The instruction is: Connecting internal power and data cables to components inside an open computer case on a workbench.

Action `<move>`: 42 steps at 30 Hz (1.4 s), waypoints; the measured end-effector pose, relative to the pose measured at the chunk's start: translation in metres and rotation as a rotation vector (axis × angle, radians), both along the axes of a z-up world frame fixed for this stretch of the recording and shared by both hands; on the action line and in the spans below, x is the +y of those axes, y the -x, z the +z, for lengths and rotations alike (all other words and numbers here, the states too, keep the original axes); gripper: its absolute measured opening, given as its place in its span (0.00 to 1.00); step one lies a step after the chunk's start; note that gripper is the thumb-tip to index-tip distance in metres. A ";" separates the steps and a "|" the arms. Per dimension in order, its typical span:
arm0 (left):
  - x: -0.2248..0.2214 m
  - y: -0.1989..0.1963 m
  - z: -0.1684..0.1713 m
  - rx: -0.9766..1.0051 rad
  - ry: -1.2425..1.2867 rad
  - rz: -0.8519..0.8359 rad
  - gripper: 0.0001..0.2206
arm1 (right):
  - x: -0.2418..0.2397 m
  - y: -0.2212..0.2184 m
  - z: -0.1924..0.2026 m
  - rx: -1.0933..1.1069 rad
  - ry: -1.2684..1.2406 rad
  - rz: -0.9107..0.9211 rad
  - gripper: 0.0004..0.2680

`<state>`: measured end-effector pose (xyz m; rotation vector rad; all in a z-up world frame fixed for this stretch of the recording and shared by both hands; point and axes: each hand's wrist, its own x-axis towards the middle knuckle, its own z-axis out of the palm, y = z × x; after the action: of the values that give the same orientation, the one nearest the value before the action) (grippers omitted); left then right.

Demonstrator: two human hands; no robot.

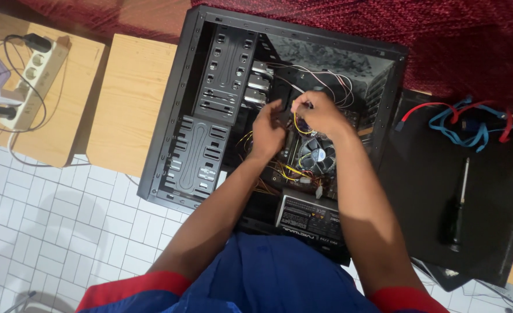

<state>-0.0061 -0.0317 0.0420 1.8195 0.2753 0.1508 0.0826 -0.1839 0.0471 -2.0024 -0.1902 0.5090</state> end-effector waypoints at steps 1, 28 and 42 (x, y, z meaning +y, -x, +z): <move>0.001 -0.003 -0.002 0.002 0.000 0.005 0.24 | 0.001 0.004 0.008 0.002 0.000 0.005 0.06; 0.018 -0.017 -0.072 0.106 0.077 0.020 0.07 | -0.003 0.000 -0.045 0.124 0.163 0.011 0.07; 0.018 -0.015 -0.066 0.111 0.111 0.033 0.09 | 0.003 0.001 -0.036 0.218 0.165 -0.023 0.17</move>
<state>0.0088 -0.0138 -0.0240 1.7158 0.3849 0.0571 0.0814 -0.1812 0.0115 -2.0881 0.0102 0.7430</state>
